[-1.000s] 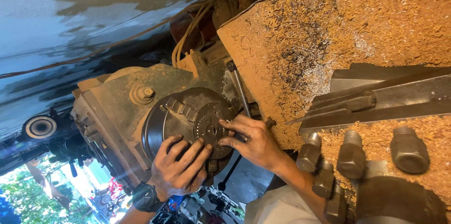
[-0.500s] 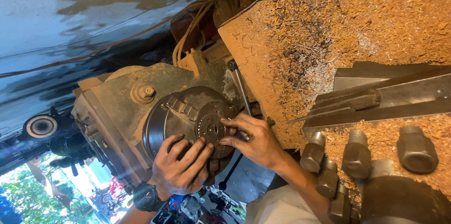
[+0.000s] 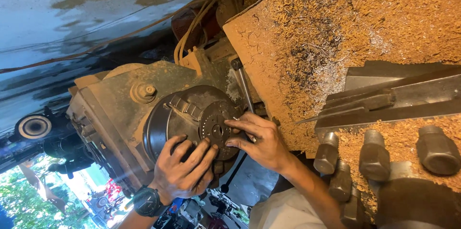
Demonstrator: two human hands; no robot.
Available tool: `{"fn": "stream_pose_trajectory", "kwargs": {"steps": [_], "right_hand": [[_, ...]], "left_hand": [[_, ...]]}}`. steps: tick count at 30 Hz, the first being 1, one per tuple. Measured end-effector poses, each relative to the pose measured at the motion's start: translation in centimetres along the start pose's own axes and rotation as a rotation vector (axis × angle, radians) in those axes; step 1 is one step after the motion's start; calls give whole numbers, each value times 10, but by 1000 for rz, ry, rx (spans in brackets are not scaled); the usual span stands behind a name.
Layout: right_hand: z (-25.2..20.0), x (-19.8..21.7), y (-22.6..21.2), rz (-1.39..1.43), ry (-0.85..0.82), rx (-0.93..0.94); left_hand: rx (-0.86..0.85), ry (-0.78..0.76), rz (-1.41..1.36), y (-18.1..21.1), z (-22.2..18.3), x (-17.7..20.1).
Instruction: The person aligns and checks the fit of a metal gear within a lathe chuck.
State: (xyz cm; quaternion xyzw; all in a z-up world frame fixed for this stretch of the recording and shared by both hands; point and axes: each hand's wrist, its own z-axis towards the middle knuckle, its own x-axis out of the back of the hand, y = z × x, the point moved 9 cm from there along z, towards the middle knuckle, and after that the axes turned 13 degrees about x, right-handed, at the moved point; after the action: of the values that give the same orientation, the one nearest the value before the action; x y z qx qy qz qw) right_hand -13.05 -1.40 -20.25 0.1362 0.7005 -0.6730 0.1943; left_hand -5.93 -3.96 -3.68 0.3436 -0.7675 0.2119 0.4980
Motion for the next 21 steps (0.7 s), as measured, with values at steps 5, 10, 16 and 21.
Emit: {"fn": "stream_pose_trajectory", "kwargs": {"steps": [5, 10, 16, 21], "right_hand": [[2, -1, -7, 26, 18, 39], [1, -5, -5, 40, 6, 64], [6, -2, -10, 13, -13, 5], [9, -3, -9, 24, -53, 46]], "left_hand": [[-5, -3, -20, 0, 1, 1], [0, 11, -25, -2, -2, -1], [-1, 18, -19, -4, -5, -1], [-16, -4, -33, -3, -2, 1]]}}
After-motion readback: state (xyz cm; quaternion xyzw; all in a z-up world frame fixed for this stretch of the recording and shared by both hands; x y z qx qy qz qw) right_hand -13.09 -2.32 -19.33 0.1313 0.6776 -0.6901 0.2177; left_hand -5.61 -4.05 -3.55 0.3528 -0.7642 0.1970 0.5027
